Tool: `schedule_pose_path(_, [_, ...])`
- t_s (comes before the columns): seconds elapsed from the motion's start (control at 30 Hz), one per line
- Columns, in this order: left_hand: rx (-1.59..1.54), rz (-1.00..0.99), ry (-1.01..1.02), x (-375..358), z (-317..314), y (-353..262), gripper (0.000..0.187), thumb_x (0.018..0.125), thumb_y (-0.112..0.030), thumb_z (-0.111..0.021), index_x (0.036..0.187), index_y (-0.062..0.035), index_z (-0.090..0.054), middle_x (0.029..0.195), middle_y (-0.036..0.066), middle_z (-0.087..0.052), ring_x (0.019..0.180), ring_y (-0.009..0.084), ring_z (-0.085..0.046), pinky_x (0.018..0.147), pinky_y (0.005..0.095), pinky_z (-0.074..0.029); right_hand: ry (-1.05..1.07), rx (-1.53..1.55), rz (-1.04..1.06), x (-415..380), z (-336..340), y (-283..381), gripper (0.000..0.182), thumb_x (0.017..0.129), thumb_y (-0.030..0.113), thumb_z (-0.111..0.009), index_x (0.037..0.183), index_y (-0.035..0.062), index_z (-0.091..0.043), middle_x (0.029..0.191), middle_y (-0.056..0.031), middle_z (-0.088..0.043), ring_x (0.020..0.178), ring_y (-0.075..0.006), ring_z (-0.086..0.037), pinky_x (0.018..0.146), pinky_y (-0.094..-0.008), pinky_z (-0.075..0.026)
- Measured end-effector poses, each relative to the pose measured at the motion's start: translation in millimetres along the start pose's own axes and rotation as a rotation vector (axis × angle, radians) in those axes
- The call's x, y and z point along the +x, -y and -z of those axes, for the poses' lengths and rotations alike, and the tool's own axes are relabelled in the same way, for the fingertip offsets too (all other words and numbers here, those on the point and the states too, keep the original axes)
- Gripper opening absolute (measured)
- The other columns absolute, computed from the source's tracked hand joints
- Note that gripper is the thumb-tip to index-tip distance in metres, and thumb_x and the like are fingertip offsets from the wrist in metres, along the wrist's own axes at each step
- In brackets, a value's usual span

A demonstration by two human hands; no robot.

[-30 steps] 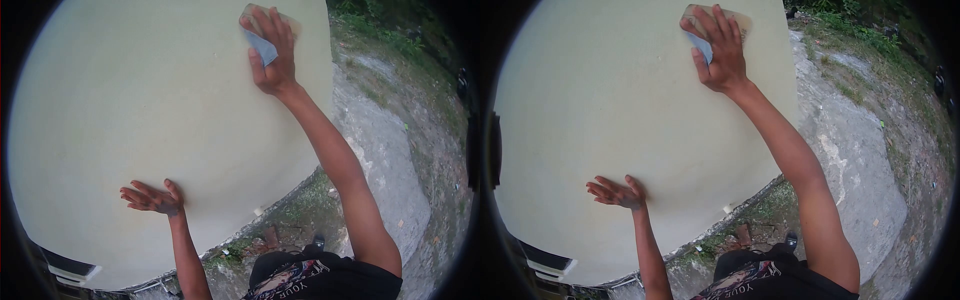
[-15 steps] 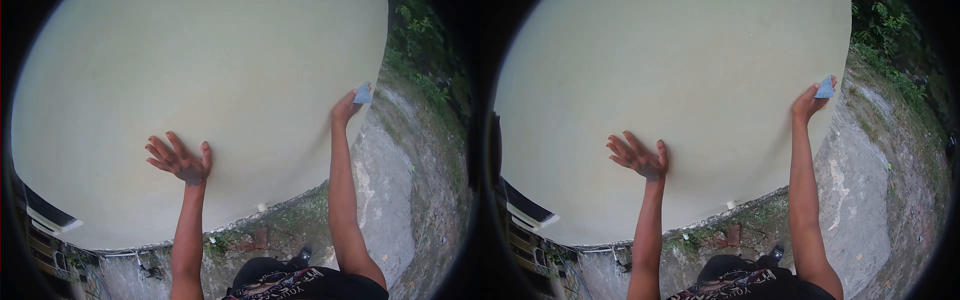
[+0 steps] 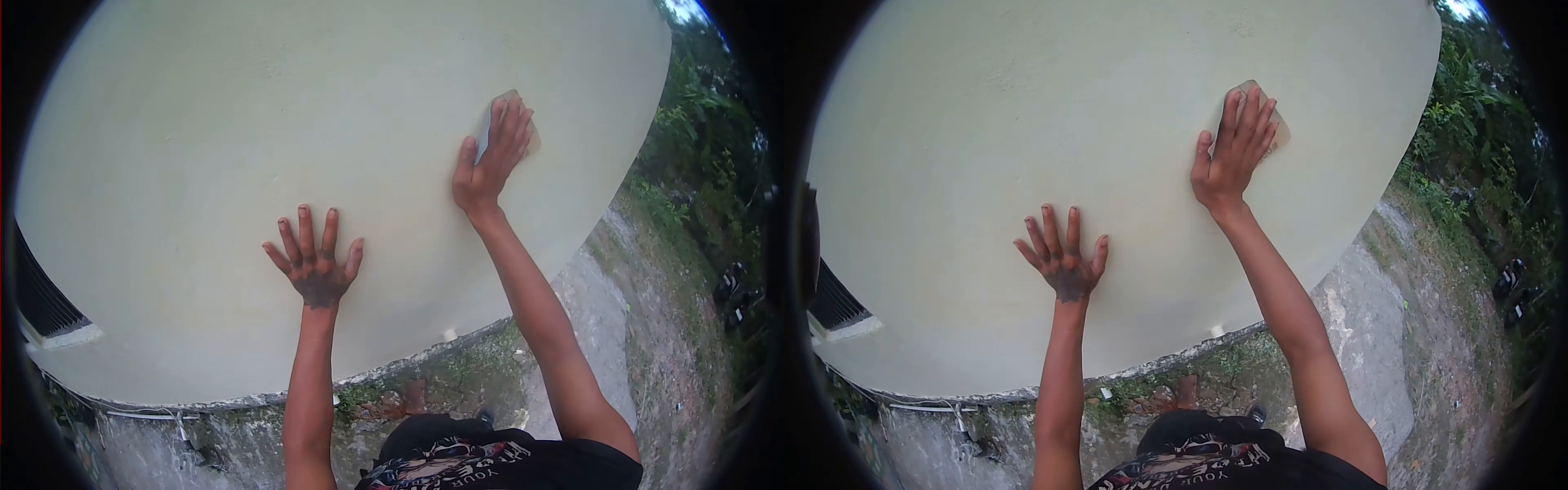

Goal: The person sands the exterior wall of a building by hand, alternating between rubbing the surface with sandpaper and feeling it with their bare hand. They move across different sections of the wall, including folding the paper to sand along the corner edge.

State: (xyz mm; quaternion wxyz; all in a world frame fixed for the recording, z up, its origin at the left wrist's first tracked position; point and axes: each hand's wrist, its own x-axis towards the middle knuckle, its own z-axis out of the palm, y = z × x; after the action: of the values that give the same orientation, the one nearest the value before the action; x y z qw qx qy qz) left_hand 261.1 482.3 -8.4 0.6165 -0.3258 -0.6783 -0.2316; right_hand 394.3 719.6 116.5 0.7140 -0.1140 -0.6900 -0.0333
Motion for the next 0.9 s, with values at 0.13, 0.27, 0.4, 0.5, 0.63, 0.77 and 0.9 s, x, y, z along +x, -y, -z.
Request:
schedule_pose_path(0.13, [0.024, 0.078, -0.033, -32.0, 7.1, 49.7, 0.064, 0.097, -0.059, -0.05, 0.151, -0.0234, -0.052, 0.165, 0.012, -0.036, 0.156, 0.0396, -0.022, 0.126, 0.0624, -0.004, 0.157, 0.003, 0.277, -23.8, -18.8, 67.6, 0.07, 0.099, 0.028, -0.049, 0.164, 0.0124, -0.028, 0.17, -0.0182, -0.02, 0.157, -0.0474, -0.01, 0.122, -0.0643, -0.003])
schedule_pose_path(0.27, [0.016, 0.096, -0.042, -34.8, 6.5, 49.4, 0.061, 0.099, -0.055, -0.048, 0.151, -0.0222, -0.053, 0.163, 0.011, -0.038, 0.155, 0.0407, -0.023, 0.126, 0.063, -0.005, 0.43, 0.001, 0.646, -85.8, -12.5, 73.3, 0.079, 0.08, 0.029, -0.06, 0.157, 0.027, -0.044, 0.167, -0.0025, -0.034, 0.156, -0.031, -0.027, 0.128, -0.0565, -0.004])
schedule_pose_path(0.4, [0.058, 0.051, -0.065, -28.2, 8.6, 48.0, 0.064, 0.101, -0.051, -0.045, 0.153, -0.0137, -0.049, 0.164, 0.018, -0.036, 0.156, 0.0429, -0.022, 0.126, 0.0607, -0.006, 0.447, -0.169, 0.987, -95.9, 7.6, 18.4, 0.076, 0.08, 0.039, -0.064, 0.153, 0.0406, -0.046, 0.165, 0.0071, -0.036, 0.154, -0.0222, -0.03, 0.13, -0.0529, -0.002])
schedule_pose_path(0.5, [0.094, 0.017, -0.071, -25.9, 9.5, 45.8, 0.066, 0.103, -0.049, -0.044, 0.155, -0.0084, -0.045, 0.165, 0.021, -0.034, 0.155, 0.0438, -0.022, 0.126, 0.0588, -0.007, 0.411, -0.232, 0.982, -77.4, 29.6, -46.6, 0.072, 0.085, 0.037, -0.062, 0.154, 0.0432, -0.045, 0.165, 0.008, -0.036, 0.156, -0.0232, -0.027, 0.131, -0.0512, -0.002])
schedule_pose_path(0.63, [0.145, -0.021, -0.136, -16.9, 10.8, 31.4, 0.066, 0.107, -0.047, -0.037, 0.158, -0.0048, -0.039, 0.166, 0.02, -0.032, 0.156, 0.0375, -0.023, 0.127, 0.0526, -0.011, 0.446, -0.12, 0.612, -48.9, 68.1, -158.4, 0.069, 0.09, 0.025, -0.061, 0.155, 0.0407, -0.041, 0.167, 0.0091, -0.031, 0.156, -0.0213, -0.024, 0.132, -0.0473, -0.003])
schedule_pose_path(0.77, [0.233, 0.047, -0.142, -19.3, 7.8, 8.7, 0.071, 0.109, -0.053, -0.035, 0.16, -0.0033, -0.035, 0.166, 0.021, -0.03, 0.153, 0.0401, -0.028, 0.124, 0.0533, -0.023, 0.363, -0.116, 0.375, -17.2, 108.2, -269.5, 0.055, 0.099, 0.03, -0.056, 0.152, 0.0386, -0.047, 0.166, 0.0057, -0.034, 0.157, -0.0246, -0.021, 0.131, -0.0471, -0.004])
schedule_pose_path(0.9, [0.139, 0.037, -0.095, -6.4, -12.6, -82.2, 0.074, 0.108, -0.054, -0.037, 0.162, -0.0033, -0.029, 0.167, 0.022, -0.021, 0.155, 0.0388, -0.021, 0.123, 0.0558, -0.024, 0.121, -0.022, 0.01, -26.0, 139.6, -381.7, 0.051, 0.104, 0.04, -0.045, 0.152, 0.0232, -0.052, 0.166, -0.0016, -0.035, 0.158, -0.0301, -0.02, 0.127, -0.0525, -0.009])
